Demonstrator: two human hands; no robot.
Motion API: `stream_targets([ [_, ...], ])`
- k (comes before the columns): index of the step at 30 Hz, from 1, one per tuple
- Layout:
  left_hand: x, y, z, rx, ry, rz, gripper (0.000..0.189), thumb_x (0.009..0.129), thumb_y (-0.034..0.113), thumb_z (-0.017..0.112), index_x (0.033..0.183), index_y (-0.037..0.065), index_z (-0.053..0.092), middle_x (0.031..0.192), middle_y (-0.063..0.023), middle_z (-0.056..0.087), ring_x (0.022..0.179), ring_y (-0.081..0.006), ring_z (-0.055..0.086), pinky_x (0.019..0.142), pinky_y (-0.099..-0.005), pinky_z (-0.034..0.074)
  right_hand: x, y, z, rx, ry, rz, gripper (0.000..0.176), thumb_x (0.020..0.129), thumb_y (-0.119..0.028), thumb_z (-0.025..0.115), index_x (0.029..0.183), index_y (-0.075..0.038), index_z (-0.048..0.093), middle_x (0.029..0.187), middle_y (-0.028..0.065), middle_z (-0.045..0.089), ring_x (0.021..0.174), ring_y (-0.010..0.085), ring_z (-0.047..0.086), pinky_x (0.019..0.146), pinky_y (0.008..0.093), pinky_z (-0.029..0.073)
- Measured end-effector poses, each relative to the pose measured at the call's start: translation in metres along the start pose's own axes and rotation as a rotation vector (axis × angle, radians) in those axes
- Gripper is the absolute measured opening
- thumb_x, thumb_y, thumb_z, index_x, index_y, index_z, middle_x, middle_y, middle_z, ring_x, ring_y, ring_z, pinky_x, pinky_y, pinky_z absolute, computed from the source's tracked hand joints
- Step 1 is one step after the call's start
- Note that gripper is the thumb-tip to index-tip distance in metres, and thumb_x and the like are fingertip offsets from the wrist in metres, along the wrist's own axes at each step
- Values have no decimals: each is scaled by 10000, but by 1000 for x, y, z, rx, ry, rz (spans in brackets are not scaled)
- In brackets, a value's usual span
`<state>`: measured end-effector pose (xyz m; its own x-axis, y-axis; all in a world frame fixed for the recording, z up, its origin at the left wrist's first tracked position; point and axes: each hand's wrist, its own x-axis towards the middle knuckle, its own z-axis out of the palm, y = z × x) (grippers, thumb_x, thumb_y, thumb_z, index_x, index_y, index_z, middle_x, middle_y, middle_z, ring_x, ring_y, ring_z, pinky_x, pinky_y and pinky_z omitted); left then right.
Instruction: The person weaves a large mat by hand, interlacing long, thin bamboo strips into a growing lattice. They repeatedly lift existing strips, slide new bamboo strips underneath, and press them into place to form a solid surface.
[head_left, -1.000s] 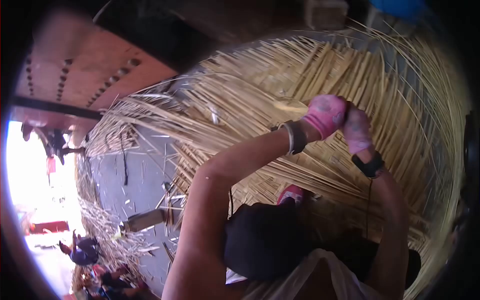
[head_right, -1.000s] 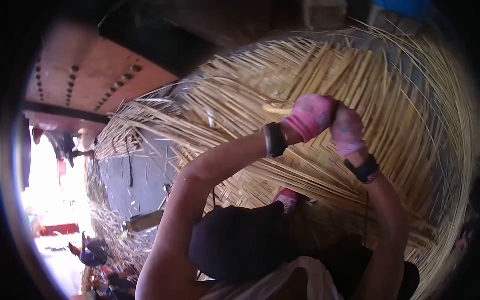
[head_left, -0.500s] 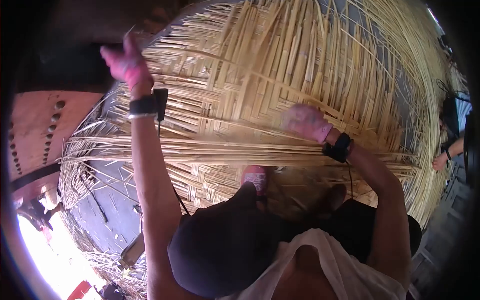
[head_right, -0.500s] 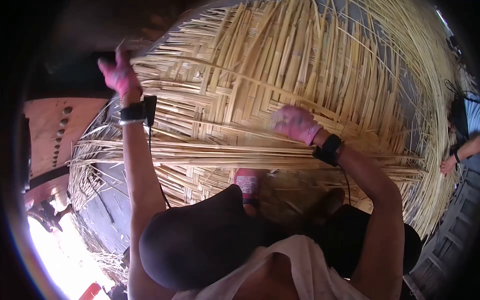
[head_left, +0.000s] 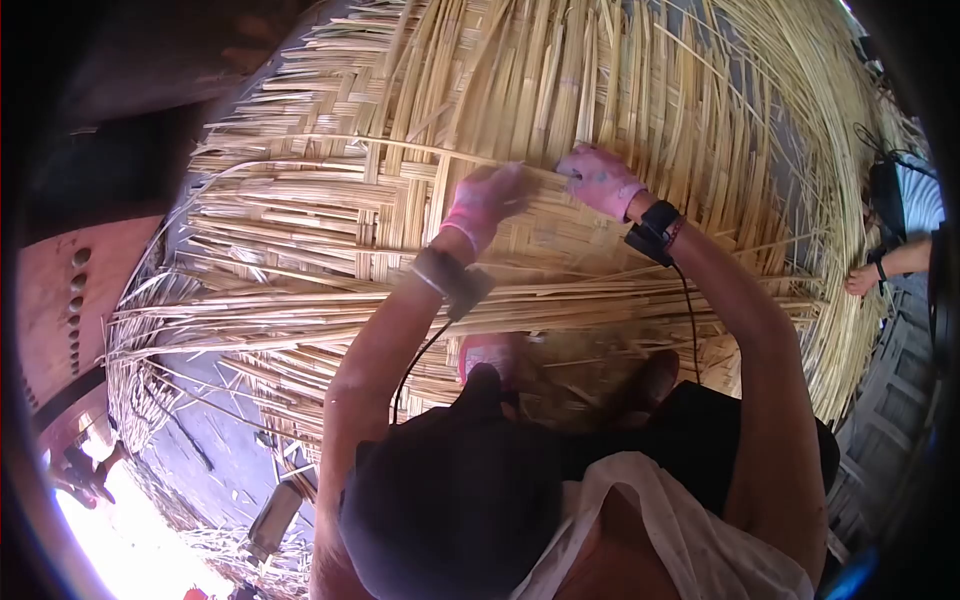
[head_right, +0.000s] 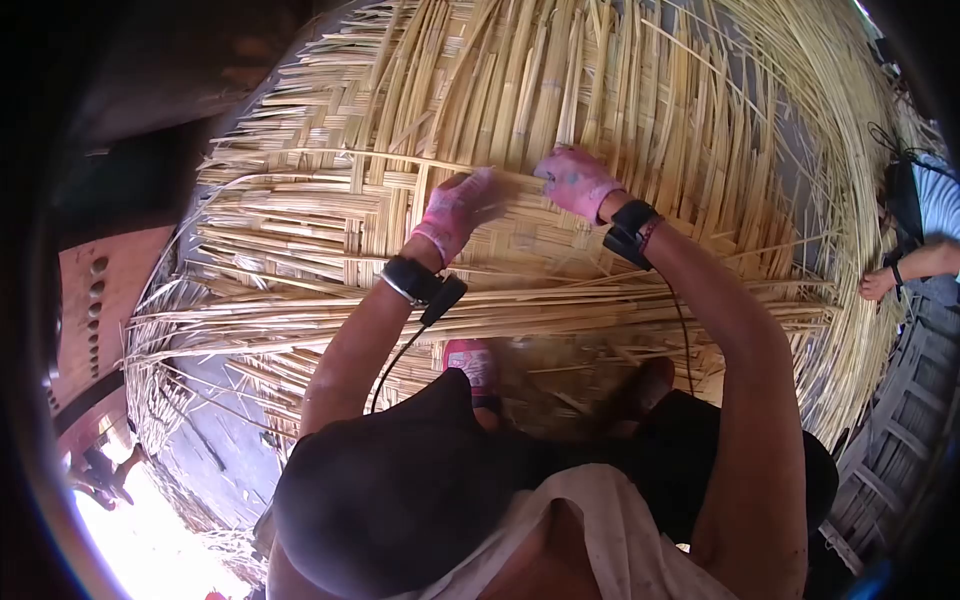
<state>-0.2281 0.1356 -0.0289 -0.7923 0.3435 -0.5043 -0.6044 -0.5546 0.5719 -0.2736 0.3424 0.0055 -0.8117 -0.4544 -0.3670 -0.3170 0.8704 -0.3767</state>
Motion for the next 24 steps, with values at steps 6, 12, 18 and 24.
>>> stream_targets([
  [6,19,-9,23,2,205,244,167,840,148,632,973,55,596,876,-59,626,757,-169,615,677,-300,541,-4,12,-23,230,-160,153,322,727,-289,715,942,-64,630,859,85,637,763,204,613,713,313,498],
  [12,14,-16,34,22,243,257,166,823,140,642,962,74,581,829,-41,608,708,-157,600,616,-309,546,-13,31,-17,384,-107,61,315,717,-299,725,909,-67,636,794,82,643,686,203,619,655,310,504],
  [18,21,-27,47,20,451,314,122,813,88,608,918,78,548,840,-56,611,703,-180,610,579,-319,546,-22,22,13,8,138,-160,215,716,-195,681,893,-82,635,820,146,629,729,287,619,661,370,502],
  [24,19,-24,47,42,374,371,169,813,85,621,972,84,566,877,-65,631,703,-177,619,577,-302,535,-11,28,-17,335,-133,119,272,704,-222,718,898,-51,633,796,100,631,695,230,614,628,346,498],
])
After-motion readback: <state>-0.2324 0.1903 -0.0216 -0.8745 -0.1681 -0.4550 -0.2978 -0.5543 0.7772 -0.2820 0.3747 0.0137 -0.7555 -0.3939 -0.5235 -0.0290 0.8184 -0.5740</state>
